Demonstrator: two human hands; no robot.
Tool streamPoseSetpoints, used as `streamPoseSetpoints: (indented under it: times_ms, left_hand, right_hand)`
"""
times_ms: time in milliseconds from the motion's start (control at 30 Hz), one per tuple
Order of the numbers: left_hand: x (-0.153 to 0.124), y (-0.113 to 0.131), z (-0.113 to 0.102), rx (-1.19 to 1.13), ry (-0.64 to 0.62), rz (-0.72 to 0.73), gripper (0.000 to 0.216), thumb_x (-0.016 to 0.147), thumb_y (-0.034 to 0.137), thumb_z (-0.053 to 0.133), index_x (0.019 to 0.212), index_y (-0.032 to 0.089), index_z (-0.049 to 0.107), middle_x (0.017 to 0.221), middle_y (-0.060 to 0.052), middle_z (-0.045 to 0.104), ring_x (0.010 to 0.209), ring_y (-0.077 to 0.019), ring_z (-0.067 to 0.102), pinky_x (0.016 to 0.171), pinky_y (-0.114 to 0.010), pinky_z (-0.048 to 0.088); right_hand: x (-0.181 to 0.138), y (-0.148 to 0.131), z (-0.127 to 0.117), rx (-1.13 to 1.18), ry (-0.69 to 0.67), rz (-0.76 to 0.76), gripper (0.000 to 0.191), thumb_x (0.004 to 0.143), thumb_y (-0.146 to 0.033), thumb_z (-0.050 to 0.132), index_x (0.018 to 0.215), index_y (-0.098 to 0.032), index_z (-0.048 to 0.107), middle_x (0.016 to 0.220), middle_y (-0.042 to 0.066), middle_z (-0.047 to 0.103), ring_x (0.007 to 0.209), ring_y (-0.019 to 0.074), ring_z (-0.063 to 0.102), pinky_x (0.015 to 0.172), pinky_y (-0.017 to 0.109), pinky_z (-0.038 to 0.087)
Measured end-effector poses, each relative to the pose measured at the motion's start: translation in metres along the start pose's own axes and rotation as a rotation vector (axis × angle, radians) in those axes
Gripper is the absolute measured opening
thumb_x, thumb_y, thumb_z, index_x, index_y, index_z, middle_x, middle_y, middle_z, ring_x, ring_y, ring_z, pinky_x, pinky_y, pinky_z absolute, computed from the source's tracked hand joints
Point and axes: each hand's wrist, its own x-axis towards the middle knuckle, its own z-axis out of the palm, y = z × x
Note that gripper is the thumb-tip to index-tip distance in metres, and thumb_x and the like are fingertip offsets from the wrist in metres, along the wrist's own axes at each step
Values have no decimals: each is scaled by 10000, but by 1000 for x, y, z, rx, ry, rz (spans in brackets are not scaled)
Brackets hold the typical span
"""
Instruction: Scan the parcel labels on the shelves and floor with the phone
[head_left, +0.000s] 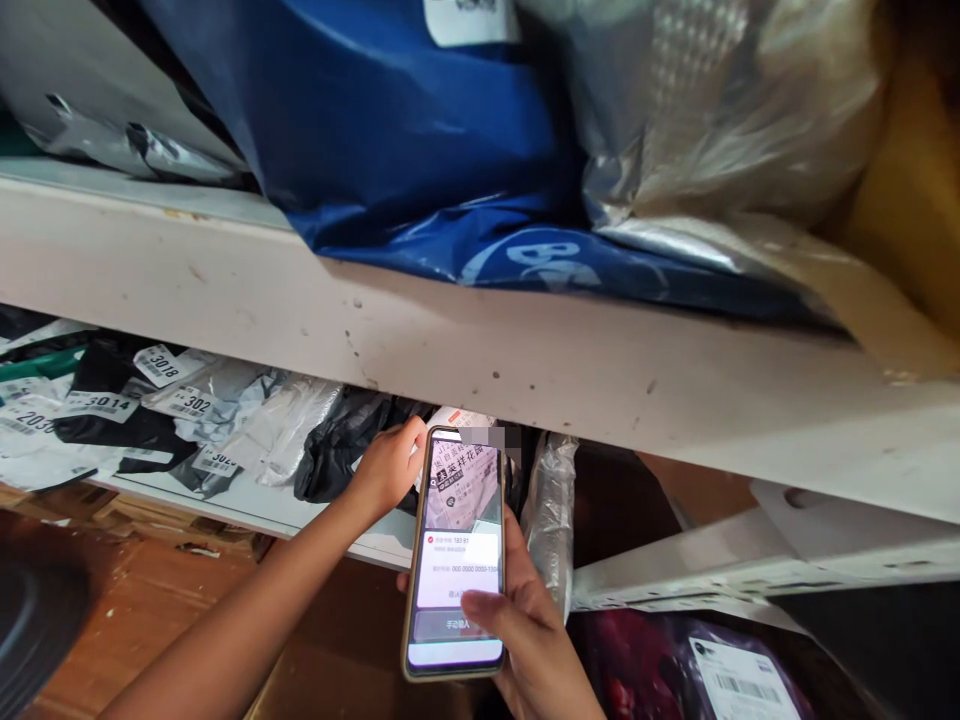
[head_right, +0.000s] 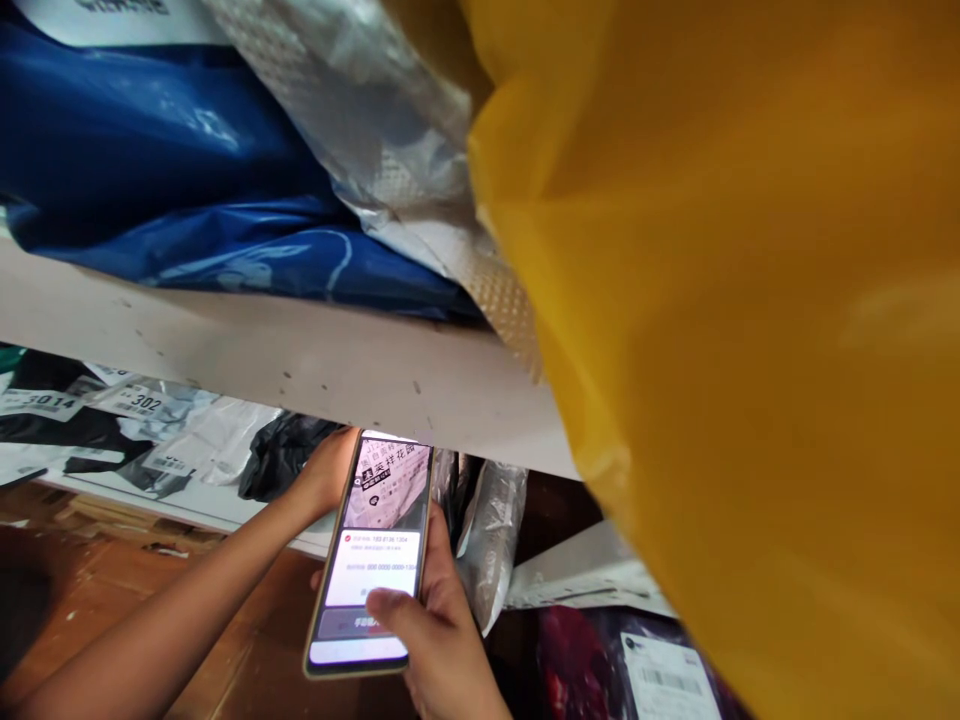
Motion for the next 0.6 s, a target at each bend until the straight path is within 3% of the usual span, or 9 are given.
streamPoseSetpoints:
  times_ms: [167,367,600]
  left_hand:
    - [1,1,-1,14,-27,-10,155,880,158,399,781,176,517,766,-39,638,722,-165,588,660,-253,373]
    - [0,5,-4,20,-51,-36,227,887,161,365,718,179,515,731,-47,626,711,-176,574,666,-271,371]
    - [-1,8,-7,-23,-46,-108,75,798,116,466,811,179,505,826,-64,644,823,-212,609,737,-301,420]
  right_hand:
    - [0,0,1,-7,43,15,744,727,-246,729,1307,-267,263,980,58,744,842,268,726,753,402,535]
    - [0,3,-2,-40,-8,1,910,666,-147,722,1373,-242,157,839,21,759,831,258,726,765,398,532]
    - [-2,0,-4,-32,-105,31,1001,605,-140,730,1398,-212,123,977,78,746,989,287,683,803,403,518]
